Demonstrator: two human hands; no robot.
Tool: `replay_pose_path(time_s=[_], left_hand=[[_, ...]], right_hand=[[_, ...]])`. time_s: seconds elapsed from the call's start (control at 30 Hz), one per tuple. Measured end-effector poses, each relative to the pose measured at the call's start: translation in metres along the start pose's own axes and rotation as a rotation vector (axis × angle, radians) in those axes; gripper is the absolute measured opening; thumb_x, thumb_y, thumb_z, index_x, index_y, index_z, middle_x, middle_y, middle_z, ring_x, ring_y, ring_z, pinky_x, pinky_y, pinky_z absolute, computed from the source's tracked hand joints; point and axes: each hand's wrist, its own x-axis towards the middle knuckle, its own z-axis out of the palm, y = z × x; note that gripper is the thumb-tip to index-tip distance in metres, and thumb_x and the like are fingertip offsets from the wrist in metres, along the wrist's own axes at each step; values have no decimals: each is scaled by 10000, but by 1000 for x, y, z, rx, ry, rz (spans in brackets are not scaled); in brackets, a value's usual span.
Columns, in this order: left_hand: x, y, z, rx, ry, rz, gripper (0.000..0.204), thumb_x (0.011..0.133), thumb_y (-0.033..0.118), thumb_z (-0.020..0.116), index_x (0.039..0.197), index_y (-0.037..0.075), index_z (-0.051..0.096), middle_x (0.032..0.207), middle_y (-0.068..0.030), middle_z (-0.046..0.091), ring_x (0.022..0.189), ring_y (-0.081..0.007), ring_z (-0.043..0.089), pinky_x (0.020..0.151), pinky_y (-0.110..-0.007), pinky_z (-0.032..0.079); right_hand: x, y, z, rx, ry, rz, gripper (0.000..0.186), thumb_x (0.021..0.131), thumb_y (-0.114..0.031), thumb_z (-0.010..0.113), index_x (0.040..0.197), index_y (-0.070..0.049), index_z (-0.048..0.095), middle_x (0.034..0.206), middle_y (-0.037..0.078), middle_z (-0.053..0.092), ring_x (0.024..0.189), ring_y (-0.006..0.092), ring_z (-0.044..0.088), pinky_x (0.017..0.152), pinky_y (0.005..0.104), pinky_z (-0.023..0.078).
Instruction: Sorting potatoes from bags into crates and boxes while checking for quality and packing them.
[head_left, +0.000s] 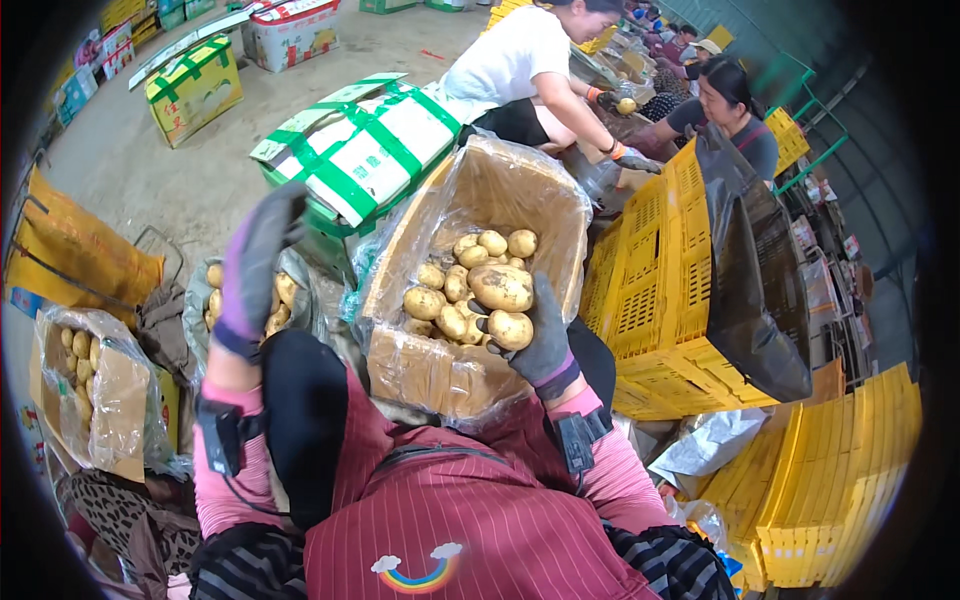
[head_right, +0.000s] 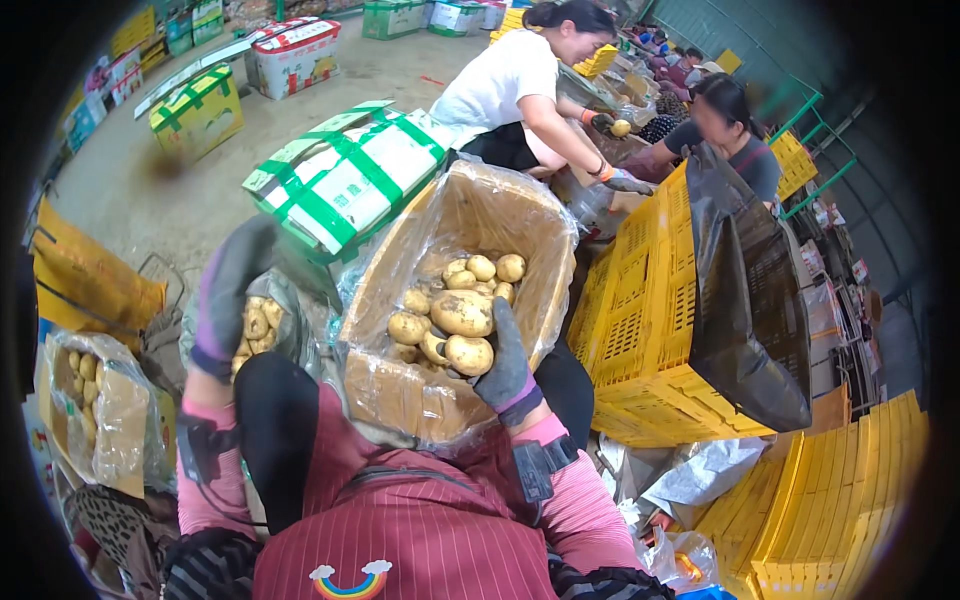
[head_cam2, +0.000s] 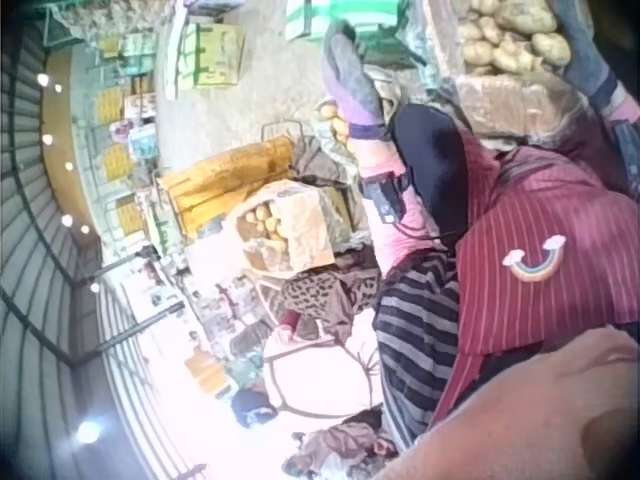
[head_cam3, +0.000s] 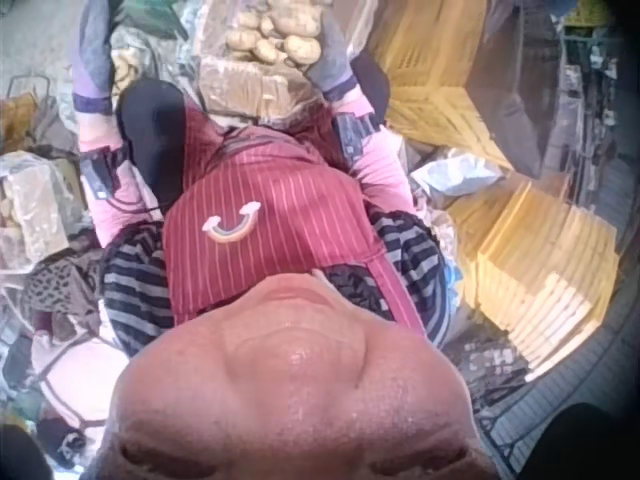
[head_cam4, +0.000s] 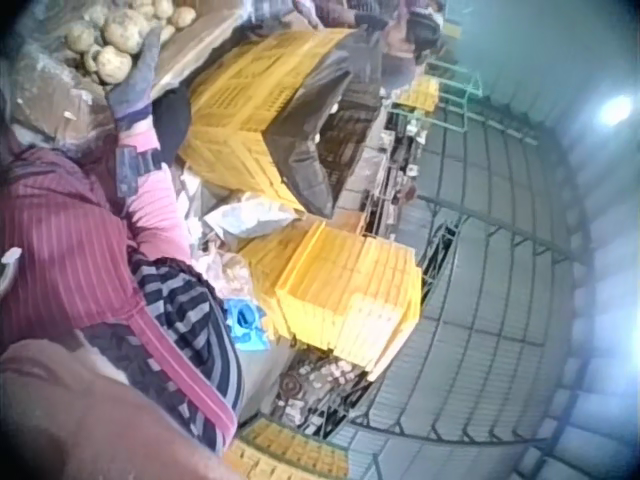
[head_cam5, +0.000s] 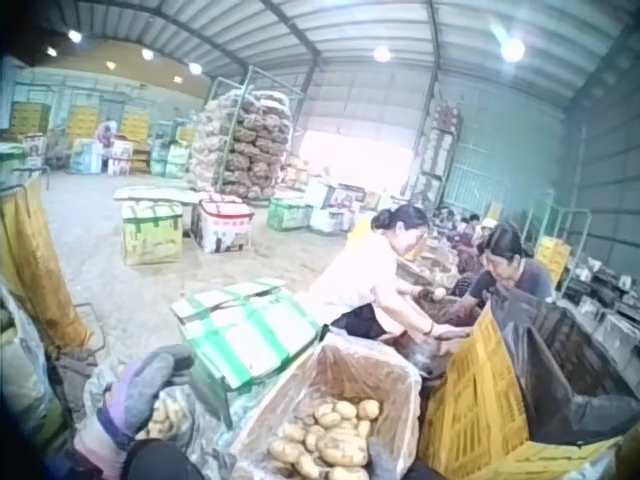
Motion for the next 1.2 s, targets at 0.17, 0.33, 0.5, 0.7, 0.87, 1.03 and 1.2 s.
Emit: replay_pose_path(time_s=[0.17, 0.33, 0.5, 0.7, 0.87, 1.03, 1.2], left_hand=[[-90, -106, -151, 389, 484, -239, 515, 1031, 341, 559, 1415, 0, 522, 1371, -129, 595, 1269, -240, 549, 1056, -331, 431], [-220, -222, -235, 746, 910, -489, 657, 963, 406, 648, 1430, -30, 491, 1390, -202, 576, 1262, -298, 546, 1070, -363, 420], [-206, -192, -199, 357, 825, -798, 765, 939, 542, 608, 1439, -23, 482, 1362, -184, 584, 1217, -312, 569, 998, -379, 453], [-180, -269, -271, 355, 1075, -682, 432, 989, 356, 576, 1168, -29, 656, 1070, -128, 679, 977, -213, 636, 813, -338, 491], [-116, -197, -258, 460, 672, -561, 401, 851, 215, 682, 1143, -60, 675, 956, -113, 710, 843, -178, 622, 765, -307, 496], [-161, -173, -275, 220, 974, -464, 230, 840, 121, 680, 1017, -26, 705, 840, -26, 689, 735, -115, 602, 681, -267, 493], [-140, -167, -297, 760, 763, -613, 325, 864, 196, 686, 1135, 18, 679, 1013, -111, 711, 890, -205, 658, 816, -336, 529]], right_hand=[[11, 2, -34, 126, 159, 145, 548, 961, -317, 655, 1402, -55, 461, 1262, 132, 629, 1121, 241, 658, 808, 360, 607], [41, -10, 4, 9, 99, 262, 652, 1007, -550, 481, 1431, -55, 466, 1323, 168, 606, 1122, 286, 662, 801, 393, 628], [92, 0, 50, 86, -384, 113, 578, 988, -110, 614, 1487, -50, 329, 1410, 175, 539, 1247, 286, 600, 1021, 386, 538], [163, 43, 159, -272, -332, 307, 598, 1030, -517, 462, 1418, -64, 514, 1295, 116, 635, 1093, 215, 667, 828, 340, 577], [208, 96, 199, -380, -449, 399, 516, 1024, -381, 567, 1397, -29, 510, 1335, 131, 579, 1177, 224, 615, 927, 385, 564], [216, 106, 165, -923, -664, -4, 463, 1033, -303, 539, 1443, -91, 510, 1507, 40, 450, 1211, 221, 585, 961, 373, 534], [178, 60, 110, -789, -251, 290, 435, 1037, -321, 555, 1409, -97, 545, 1352, 30, 608, 1128, 147, 623, 886, 289, 511]])
